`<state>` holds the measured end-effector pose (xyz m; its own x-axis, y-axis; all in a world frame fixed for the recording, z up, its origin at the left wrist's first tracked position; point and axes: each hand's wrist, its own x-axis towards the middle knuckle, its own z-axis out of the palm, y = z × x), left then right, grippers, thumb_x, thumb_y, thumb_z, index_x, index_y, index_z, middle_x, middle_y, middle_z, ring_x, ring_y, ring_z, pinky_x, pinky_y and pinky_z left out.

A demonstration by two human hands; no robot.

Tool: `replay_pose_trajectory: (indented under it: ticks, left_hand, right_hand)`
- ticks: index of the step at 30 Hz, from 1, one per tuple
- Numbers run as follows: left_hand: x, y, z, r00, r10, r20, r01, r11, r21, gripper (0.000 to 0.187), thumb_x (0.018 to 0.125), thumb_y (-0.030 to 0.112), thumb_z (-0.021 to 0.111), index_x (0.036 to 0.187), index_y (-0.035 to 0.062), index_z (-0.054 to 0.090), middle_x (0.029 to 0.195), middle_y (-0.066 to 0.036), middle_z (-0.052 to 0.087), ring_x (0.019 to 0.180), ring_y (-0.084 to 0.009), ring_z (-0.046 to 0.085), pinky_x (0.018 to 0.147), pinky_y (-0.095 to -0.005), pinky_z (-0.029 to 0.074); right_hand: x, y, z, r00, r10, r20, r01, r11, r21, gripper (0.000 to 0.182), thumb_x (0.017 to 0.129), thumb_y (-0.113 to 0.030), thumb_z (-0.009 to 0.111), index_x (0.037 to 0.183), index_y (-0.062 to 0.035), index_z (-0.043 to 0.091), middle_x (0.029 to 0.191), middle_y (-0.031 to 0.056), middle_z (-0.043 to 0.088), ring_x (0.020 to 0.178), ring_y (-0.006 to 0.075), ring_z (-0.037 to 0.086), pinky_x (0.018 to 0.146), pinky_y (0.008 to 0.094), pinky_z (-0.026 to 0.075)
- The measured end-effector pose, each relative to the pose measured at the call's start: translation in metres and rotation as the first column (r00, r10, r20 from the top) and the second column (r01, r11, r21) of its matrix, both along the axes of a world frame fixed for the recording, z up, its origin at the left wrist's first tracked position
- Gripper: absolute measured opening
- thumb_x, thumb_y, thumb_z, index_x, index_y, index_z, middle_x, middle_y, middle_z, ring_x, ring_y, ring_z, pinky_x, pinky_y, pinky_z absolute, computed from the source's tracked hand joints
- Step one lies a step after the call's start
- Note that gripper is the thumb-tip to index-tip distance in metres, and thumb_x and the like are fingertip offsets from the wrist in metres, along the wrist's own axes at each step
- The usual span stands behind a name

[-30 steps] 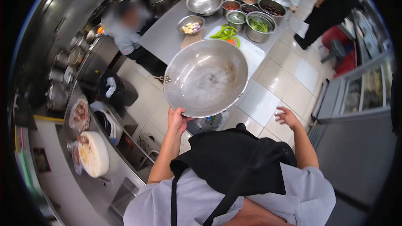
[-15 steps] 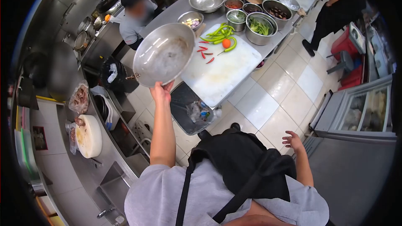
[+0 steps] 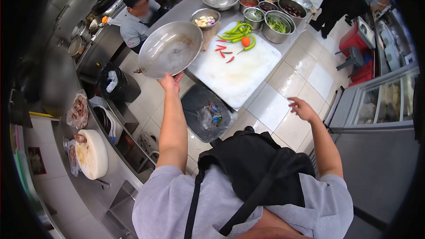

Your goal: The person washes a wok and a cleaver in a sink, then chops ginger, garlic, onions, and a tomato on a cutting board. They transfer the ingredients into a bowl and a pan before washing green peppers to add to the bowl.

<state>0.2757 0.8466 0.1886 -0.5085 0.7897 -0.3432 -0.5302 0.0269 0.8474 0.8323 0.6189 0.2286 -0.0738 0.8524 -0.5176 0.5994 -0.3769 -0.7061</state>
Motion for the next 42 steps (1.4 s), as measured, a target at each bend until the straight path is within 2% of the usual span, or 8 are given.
replay_pose_trajectory:
  ticks: [6, 13, 22, 28, 31, 37, 40, 42]
  left_hand:
    - [-0.004, 0.007, -0.003, 0.992, -0.091, 0.085, 0.095, 0.994, -0.045, 0.058, 0.093, -0.002, 0.048, 0.144, 0.0128, 0.025, 0.123, -0.028, 0.058, 0.090, -0.0446, 0.071, 0.079, -0.0563, 0.063]
    - [-0.008, 0.039, -0.025, 0.975, -0.100, 0.198, 0.098, 0.995, 0.017, 0.067, 0.088, -0.007, 0.044, 0.147, 0.0123, 0.019, 0.130, -0.029, 0.050, 0.097, -0.0517, 0.066, 0.082, -0.0588, 0.062]
    - [-0.013, 0.027, -0.020, 0.977, -0.166, 0.133, 0.173, 0.984, -0.046, 0.067, 0.088, -0.001, 0.048, 0.148, 0.0137, 0.022, 0.132, -0.027, 0.050, 0.105, -0.0504, 0.065, 0.090, -0.0590, 0.058]
    - [-0.013, 0.034, -0.021, 0.995, -0.051, 0.083, 0.063, 0.988, -0.139, 0.067, 0.085, -0.002, 0.047, 0.146, 0.0156, 0.028, 0.130, -0.024, 0.050, 0.103, -0.0471, 0.065, 0.096, -0.0574, 0.054]
    - [-0.018, 0.030, -0.023, 0.995, -0.045, 0.088, 0.055, 0.991, -0.119, 0.067, 0.084, -0.001, 0.048, 0.146, 0.0158, 0.029, 0.130, -0.022, 0.050, 0.102, -0.0460, 0.065, 0.095, -0.0565, 0.055]
    - [-0.029, 0.000, -0.016, 1.000, 0.006, 0.015, -0.005, 0.999, -0.053, 0.065, 0.082, -0.001, 0.049, 0.143, 0.0150, 0.035, 0.129, -0.021, 0.052, 0.101, -0.0437, 0.065, 0.094, -0.0564, 0.056]
    - [-0.021, -0.015, -0.009, 0.997, 0.070, 0.044, -0.067, 0.995, -0.072, 0.061, 0.081, 0.000, 0.049, 0.140, 0.0078, 0.038, 0.127, -0.022, 0.055, 0.103, -0.0436, 0.065, 0.091, -0.0568, 0.058]
    - [-0.017, -0.021, -0.009, 0.989, 0.084, 0.121, -0.085, 0.996, 0.001, 0.053, 0.082, 0.000, 0.050, 0.134, -0.0032, 0.041, 0.127, -0.023, 0.057, 0.105, -0.0426, 0.065, 0.090, -0.0560, 0.059]
  right_hand:
    - [-0.079, 0.047, 0.014, 0.997, 0.076, 0.034, -0.079, 0.992, 0.096, 0.055, 0.087, -0.001, 0.047, 0.141, -0.0100, 0.053, 0.116, 0.0174, 0.066, 0.085, 0.0221, 0.068, 0.083, 0.0348, 0.055]
    - [-0.118, 0.095, 0.008, 0.938, 0.172, 0.299, -0.279, 0.888, 0.365, 0.067, 0.084, -0.002, 0.056, 0.148, -0.0178, 0.044, 0.126, 0.0275, 0.057, 0.118, 0.0413, 0.057, 0.104, 0.0439, 0.046]
    - [-0.165, 0.296, -0.018, 0.877, -0.244, 0.414, -0.027, 0.834, 0.551, 0.059, 0.088, -0.026, 0.068, 0.144, -0.0196, 0.048, 0.127, 0.0207, 0.054, 0.115, 0.0374, 0.058, 0.097, 0.0481, 0.049]
    - [-0.155, 0.329, -0.032, 0.832, -0.125, 0.540, -0.249, 0.786, 0.565, 0.059, 0.085, -0.031, 0.071, 0.139, -0.0158, 0.052, 0.118, 0.0196, 0.059, 0.111, 0.0365, 0.059, 0.094, 0.0491, 0.050]
    - [-0.115, 0.325, -0.032, 0.866, -0.258, 0.428, -0.121, 0.722, 0.681, 0.058, 0.085, -0.031, 0.071, 0.138, -0.0155, 0.053, 0.114, 0.0189, 0.060, 0.110, 0.0371, 0.060, 0.093, 0.0486, 0.050]
    - [-0.095, 0.328, 0.003, 0.734, -0.099, 0.672, -0.354, 0.789, 0.503, 0.055, 0.086, -0.028, 0.071, 0.136, -0.0138, 0.053, 0.115, 0.0212, 0.060, 0.111, 0.0396, 0.059, 0.092, 0.0488, 0.050]
    - [-0.147, 0.378, 0.005, 0.932, 0.007, 0.363, -0.277, 0.659, 0.699, 0.056, 0.086, -0.027, 0.070, 0.137, -0.0134, 0.052, 0.113, 0.0247, 0.063, 0.107, 0.0386, 0.062, 0.091, 0.0492, 0.051]
    - [-0.210, 0.411, 0.013, 0.955, 0.254, 0.155, -0.297, 0.843, 0.448, 0.063, 0.083, -0.025, 0.072, 0.141, -0.0119, 0.049, 0.108, 0.0236, 0.066, 0.098, 0.0394, 0.064, 0.086, 0.0487, 0.051]
